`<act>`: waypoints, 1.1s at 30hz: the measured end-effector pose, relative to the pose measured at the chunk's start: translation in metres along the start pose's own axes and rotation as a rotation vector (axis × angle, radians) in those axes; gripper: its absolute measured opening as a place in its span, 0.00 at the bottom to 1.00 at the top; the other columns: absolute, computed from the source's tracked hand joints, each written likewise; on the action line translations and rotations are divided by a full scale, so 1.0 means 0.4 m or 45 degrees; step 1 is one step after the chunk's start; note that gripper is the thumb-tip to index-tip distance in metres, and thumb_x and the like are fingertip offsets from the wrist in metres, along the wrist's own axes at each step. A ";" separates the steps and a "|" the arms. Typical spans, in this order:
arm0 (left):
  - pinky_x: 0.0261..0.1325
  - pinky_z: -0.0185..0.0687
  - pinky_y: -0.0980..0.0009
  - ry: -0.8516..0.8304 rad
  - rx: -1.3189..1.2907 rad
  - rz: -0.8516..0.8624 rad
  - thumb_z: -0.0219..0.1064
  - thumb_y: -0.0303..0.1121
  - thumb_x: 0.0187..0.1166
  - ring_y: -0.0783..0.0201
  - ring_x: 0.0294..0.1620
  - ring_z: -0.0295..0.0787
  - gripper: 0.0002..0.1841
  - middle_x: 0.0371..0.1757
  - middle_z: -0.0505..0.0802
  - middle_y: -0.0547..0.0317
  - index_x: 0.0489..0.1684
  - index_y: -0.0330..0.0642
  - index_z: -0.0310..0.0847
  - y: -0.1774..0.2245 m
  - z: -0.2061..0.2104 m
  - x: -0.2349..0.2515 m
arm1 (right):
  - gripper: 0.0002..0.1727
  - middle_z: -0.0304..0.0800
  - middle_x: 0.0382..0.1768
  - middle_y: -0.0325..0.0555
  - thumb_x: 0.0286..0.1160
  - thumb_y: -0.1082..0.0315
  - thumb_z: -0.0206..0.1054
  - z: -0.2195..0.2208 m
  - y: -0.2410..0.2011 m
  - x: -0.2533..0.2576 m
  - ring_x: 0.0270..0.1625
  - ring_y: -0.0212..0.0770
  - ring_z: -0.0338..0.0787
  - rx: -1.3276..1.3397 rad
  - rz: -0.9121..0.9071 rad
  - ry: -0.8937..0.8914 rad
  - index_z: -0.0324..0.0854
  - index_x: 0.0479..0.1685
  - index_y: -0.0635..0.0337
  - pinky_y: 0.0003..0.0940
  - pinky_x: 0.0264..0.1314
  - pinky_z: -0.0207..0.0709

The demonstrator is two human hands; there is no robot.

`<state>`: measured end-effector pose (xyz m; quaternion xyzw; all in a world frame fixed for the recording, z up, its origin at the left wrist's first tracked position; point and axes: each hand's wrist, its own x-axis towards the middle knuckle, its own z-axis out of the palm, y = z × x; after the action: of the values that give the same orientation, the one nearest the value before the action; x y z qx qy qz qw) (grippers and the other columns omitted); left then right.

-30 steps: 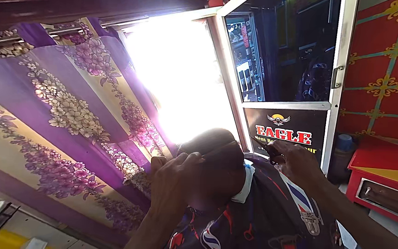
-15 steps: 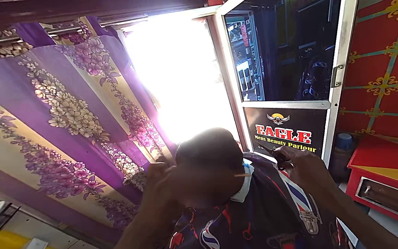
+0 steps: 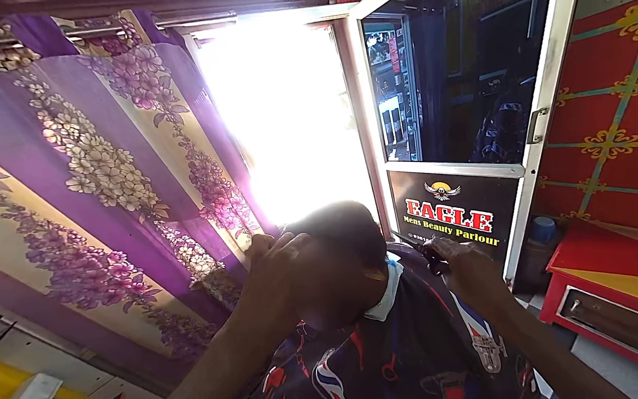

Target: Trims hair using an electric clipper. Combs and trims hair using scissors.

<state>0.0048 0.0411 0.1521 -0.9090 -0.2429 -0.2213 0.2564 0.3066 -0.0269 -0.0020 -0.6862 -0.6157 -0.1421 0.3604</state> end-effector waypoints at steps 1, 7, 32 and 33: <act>0.49 0.70 0.48 0.003 0.002 -0.003 0.68 0.49 0.76 0.62 0.39 0.88 0.10 0.36 0.92 0.69 0.40 0.60 0.94 0.000 0.000 0.002 | 0.22 0.95 0.44 0.47 0.53 0.84 0.81 0.005 -0.001 -0.003 0.46 0.53 0.95 -0.023 -0.026 0.031 0.91 0.49 0.56 0.61 0.52 0.85; 0.49 0.69 0.51 0.142 0.009 0.006 0.65 0.46 0.79 0.60 0.46 0.88 0.12 0.45 0.93 0.67 0.47 0.58 0.94 -0.008 0.018 0.004 | 0.21 0.95 0.43 0.45 0.52 0.82 0.83 0.012 -0.005 -0.009 0.44 0.51 0.95 -0.081 -0.134 0.056 0.91 0.48 0.56 0.58 0.52 0.85; 0.52 0.66 0.55 0.452 -0.049 0.126 0.63 0.45 0.85 0.63 0.45 0.85 0.15 0.50 0.94 0.65 0.59 0.56 0.92 -0.037 0.060 -0.003 | 0.24 0.92 0.37 0.47 0.42 0.80 0.87 -0.033 -0.085 0.049 0.40 0.53 0.93 -0.275 -0.313 0.101 0.89 0.44 0.56 0.56 0.45 0.85; 0.51 0.66 0.55 0.450 -0.059 0.126 0.63 0.45 0.85 0.62 0.44 0.85 0.16 0.49 0.94 0.65 0.63 0.55 0.90 -0.037 0.060 -0.001 | 0.26 0.92 0.41 0.48 0.41 0.77 0.90 -0.033 -0.090 0.052 0.44 0.54 0.93 -0.278 -0.313 0.077 0.89 0.47 0.57 0.57 0.47 0.85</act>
<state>0.0030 0.0657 0.1385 -0.8724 -0.1439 -0.3704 0.2845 0.2798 -0.0211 0.0321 -0.6362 -0.6648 -0.2715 0.2819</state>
